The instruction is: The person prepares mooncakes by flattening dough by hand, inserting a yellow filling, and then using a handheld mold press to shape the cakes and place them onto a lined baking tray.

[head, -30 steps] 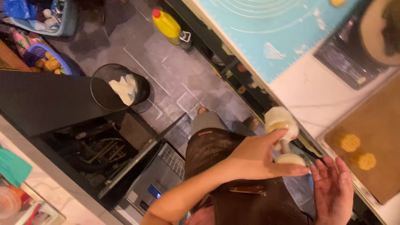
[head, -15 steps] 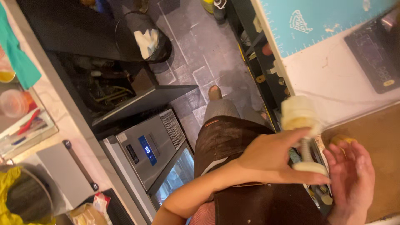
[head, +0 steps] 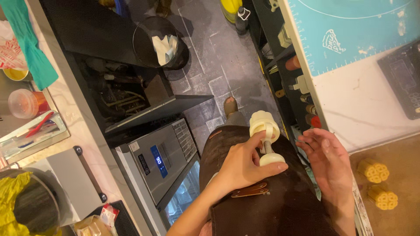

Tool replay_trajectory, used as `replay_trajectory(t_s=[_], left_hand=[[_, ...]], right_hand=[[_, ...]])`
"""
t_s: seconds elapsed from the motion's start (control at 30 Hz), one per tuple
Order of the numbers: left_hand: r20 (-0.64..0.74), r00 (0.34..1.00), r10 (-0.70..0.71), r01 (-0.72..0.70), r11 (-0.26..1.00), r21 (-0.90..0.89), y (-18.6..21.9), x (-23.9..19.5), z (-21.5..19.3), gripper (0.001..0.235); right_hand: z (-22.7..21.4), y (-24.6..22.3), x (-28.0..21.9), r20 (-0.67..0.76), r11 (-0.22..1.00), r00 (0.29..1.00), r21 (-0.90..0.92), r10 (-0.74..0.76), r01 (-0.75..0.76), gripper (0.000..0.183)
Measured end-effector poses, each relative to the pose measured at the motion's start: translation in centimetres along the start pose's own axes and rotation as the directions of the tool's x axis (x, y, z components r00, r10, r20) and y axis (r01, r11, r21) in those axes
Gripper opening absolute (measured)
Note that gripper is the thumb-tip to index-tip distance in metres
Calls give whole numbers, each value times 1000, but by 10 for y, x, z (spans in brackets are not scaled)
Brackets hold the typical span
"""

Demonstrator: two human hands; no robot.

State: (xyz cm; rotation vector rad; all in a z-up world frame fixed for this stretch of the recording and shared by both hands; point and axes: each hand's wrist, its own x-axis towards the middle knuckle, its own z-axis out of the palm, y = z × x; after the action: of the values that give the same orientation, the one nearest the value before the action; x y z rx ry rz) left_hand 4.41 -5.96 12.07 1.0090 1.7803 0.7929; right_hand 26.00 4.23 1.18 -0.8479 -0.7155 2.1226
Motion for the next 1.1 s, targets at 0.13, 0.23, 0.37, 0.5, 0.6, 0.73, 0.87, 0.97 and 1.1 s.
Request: replay_trajectory(t_s=[0.13,0.23,0.37,0.5,0.6,0.73,0.87,0.97,1.1], left_hand=[[12,1000,-26,27,999,-32,-3,8,-19,87],[8,997,-76,77,995,-71,-10,12,-37,85],[-66,998,-17,12,997,-74,-28,20,-67,83],[-2,991,-131,130,984,-124,-38,32,-102,81],[-45,991,-124,111,969,-218,-51,41,-123,81],[-34,965,-259,226,893,-389,-85,48,-136,79],[52,943,-330,300,768,-565,-112,57,-144,81],[57,929,-365,321,720,-615,-125,64,-146,87],[76,918,-389,346,690,-635,-142,71,-144,93]], right_hand=[[16,8,17,10,999,1000,33,2,-3,32],[32,19,35,18,999,999,-1,50,-50,33],[56,38,57,-23,992,994,-52,111,-112,33],[80,52,75,-46,981,984,-78,172,-175,33],[90,66,91,-115,954,956,-104,270,-282,33],[86,99,111,-177,891,892,-119,415,-438,35],[79,130,125,-291,793,783,-112,550,-599,37],[77,141,135,-270,767,759,-98,593,-634,38],[74,151,151,-292,733,720,-83,630,-675,38]])
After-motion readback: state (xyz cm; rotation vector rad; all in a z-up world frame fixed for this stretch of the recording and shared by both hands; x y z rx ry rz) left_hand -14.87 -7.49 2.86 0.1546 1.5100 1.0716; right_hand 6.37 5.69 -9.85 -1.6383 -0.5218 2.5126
